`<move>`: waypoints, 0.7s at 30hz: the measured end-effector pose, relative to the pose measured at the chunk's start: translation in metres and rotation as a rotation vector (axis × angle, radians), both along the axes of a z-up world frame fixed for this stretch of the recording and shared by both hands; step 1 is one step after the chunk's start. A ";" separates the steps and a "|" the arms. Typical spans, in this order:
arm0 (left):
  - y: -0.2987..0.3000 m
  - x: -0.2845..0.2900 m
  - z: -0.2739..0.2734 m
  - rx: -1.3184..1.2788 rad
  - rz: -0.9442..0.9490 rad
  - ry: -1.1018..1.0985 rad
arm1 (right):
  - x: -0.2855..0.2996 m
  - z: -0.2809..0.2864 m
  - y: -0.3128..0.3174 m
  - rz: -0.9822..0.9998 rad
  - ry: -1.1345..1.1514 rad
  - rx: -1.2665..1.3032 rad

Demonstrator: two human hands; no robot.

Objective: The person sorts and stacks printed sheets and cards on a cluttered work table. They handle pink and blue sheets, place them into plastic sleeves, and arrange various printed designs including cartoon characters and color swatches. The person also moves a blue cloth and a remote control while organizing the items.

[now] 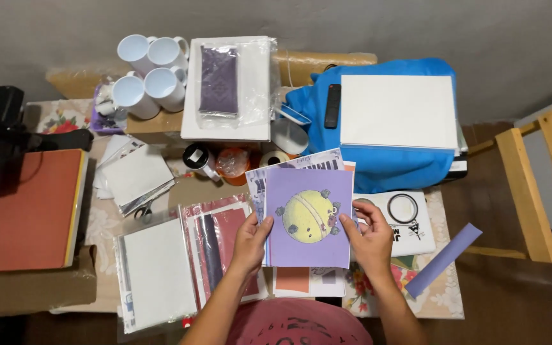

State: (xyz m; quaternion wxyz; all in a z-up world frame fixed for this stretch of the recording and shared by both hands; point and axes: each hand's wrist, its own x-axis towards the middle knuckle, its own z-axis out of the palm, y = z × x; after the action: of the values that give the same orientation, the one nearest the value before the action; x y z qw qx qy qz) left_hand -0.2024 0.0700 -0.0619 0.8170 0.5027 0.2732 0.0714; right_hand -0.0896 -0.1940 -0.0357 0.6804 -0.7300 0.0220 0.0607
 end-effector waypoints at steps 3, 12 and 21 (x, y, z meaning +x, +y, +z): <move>0.010 -0.017 -0.011 -0.023 0.042 -0.029 | 0.000 -0.002 0.015 0.033 -0.004 0.075; 0.016 -0.037 -0.034 -0.165 0.009 -0.001 | -0.021 -0.009 0.021 0.129 0.163 0.388; 0.001 -0.063 -0.082 -0.332 -0.049 0.115 | -0.033 -0.031 0.017 0.244 0.367 0.277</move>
State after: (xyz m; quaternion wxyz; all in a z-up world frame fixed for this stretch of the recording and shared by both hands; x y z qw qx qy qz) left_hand -0.2655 0.0710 -0.1435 0.8734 0.3705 0.3152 -0.0234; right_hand -0.1223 -0.1767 -0.0666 0.7462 -0.6037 0.0485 0.2762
